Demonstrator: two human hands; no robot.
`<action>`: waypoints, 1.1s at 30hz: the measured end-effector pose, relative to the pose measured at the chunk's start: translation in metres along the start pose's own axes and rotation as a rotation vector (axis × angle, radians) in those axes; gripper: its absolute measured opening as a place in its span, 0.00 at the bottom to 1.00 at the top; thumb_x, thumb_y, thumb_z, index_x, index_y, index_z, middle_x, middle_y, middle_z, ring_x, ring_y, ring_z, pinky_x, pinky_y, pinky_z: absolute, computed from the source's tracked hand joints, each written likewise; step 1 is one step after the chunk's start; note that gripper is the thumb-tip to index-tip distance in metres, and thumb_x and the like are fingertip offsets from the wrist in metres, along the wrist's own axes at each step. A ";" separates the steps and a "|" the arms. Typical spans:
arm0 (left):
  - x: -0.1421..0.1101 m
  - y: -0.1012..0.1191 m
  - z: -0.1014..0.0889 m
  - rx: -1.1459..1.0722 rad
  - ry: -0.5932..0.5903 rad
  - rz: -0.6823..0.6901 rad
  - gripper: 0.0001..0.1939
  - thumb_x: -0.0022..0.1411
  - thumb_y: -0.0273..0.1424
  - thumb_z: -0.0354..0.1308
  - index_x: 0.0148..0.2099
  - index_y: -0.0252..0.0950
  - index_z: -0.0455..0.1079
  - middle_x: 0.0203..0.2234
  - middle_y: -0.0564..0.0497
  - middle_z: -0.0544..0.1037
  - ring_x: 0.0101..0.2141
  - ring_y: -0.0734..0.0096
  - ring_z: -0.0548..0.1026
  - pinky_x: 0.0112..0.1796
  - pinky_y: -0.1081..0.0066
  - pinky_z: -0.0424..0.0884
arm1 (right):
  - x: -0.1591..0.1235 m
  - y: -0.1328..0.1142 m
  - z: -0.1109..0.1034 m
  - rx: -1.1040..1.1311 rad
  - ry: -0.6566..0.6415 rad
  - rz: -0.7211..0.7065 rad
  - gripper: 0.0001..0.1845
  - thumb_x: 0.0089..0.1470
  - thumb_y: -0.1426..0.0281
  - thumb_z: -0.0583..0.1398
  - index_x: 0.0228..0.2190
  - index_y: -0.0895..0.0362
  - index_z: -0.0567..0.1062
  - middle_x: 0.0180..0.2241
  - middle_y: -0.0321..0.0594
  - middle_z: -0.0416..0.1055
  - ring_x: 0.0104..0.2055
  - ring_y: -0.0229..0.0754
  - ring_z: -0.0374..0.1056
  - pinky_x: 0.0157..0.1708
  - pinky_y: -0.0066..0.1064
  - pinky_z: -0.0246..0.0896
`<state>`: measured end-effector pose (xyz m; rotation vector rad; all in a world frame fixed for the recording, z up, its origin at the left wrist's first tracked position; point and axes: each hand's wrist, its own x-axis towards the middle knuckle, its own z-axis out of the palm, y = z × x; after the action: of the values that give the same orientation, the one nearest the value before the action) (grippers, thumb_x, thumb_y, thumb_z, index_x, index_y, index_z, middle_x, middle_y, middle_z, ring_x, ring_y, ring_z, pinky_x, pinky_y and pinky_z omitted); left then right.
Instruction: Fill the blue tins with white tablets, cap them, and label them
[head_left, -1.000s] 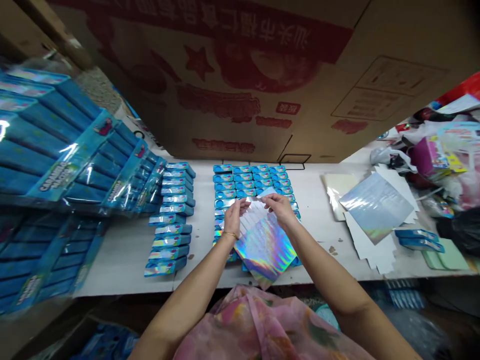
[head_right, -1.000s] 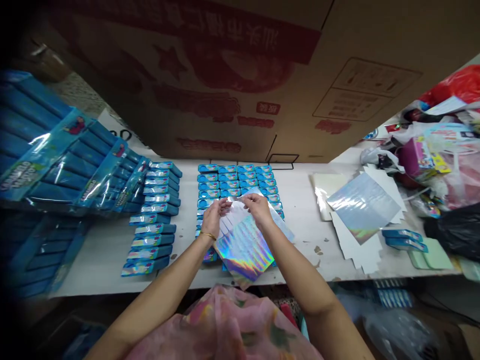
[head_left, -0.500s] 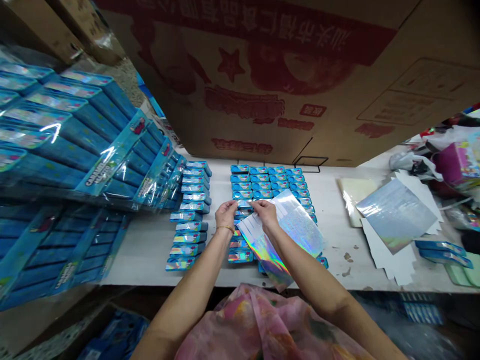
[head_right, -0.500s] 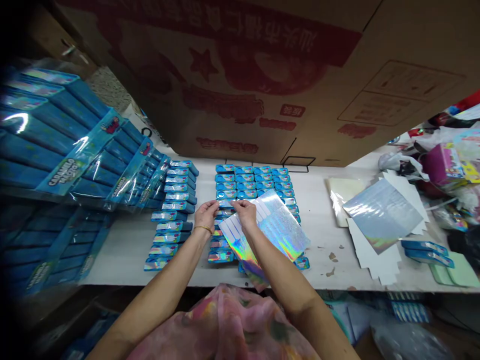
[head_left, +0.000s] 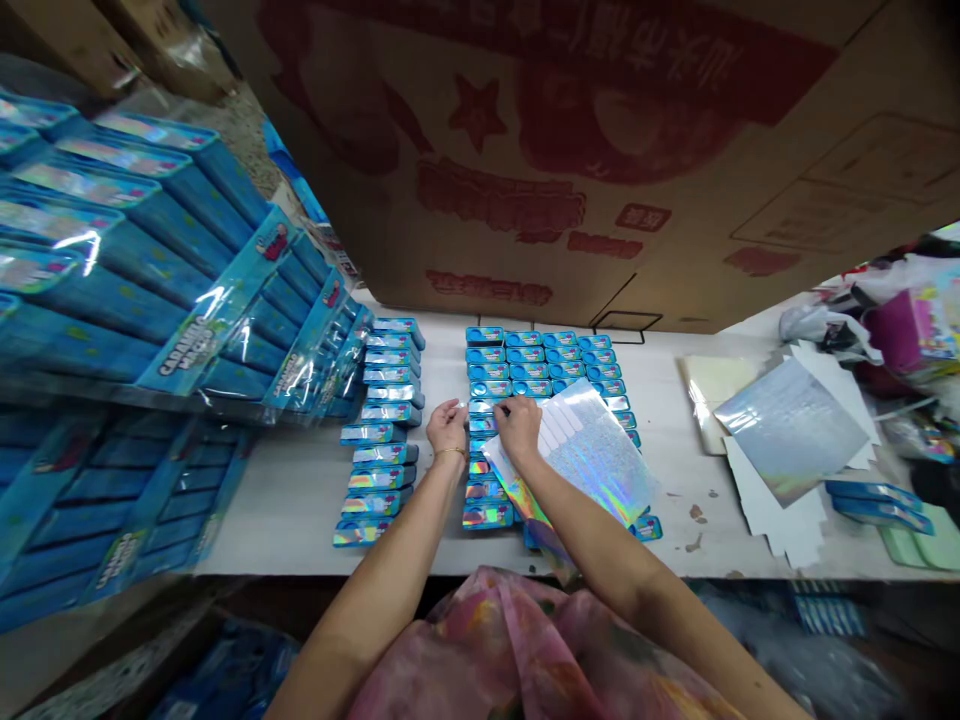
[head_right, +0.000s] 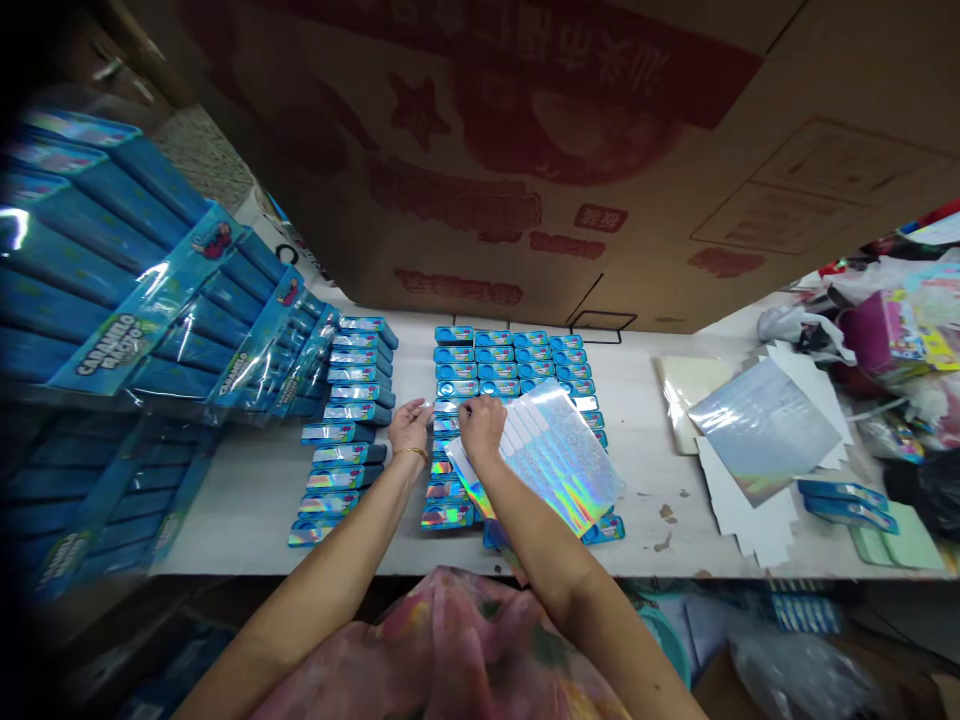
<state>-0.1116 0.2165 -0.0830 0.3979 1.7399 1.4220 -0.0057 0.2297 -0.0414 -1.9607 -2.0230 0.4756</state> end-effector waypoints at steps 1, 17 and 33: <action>0.000 -0.002 0.001 0.024 -0.005 0.001 0.16 0.43 0.30 0.55 0.38 0.31 0.66 0.19 0.56 0.68 0.21 0.77 0.68 0.28 0.73 0.66 | 0.000 0.001 -0.001 -0.043 -0.009 -0.013 0.11 0.52 0.66 0.52 0.28 0.55 0.74 0.31 0.42 0.69 0.38 0.45 0.59 0.35 0.33 0.48; -0.036 0.026 0.021 0.717 -0.264 0.548 0.14 0.53 0.32 0.49 0.41 0.40 0.71 0.43 0.47 0.69 0.46 0.59 0.62 0.48 0.59 0.55 | 0.020 0.078 -0.069 -0.270 -0.014 -0.240 0.21 0.53 0.77 0.47 0.45 0.51 0.69 0.42 0.44 0.63 0.41 0.44 0.57 0.38 0.35 0.48; -0.076 0.001 0.071 1.059 -0.371 0.759 0.17 0.54 0.37 0.50 0.46 0.41 0.67 0.53 0.47 0.62 0.53 0.56 0.55 0.49 0.55 0.51 | 0.022 0.134 -0.101 -0.440 -0.220 -0.545 0.15 0.55 0.74 0.49 0.41 0.55 0.70 0.45 0.43 0.64 0.42 0.44 0.57 0.39 0.35 0.48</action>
<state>-0.0117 0.2103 -0.0528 1.9014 1.9647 0.6285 0.1577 0.2582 -0.0078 -1.4880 -2.8665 0.1234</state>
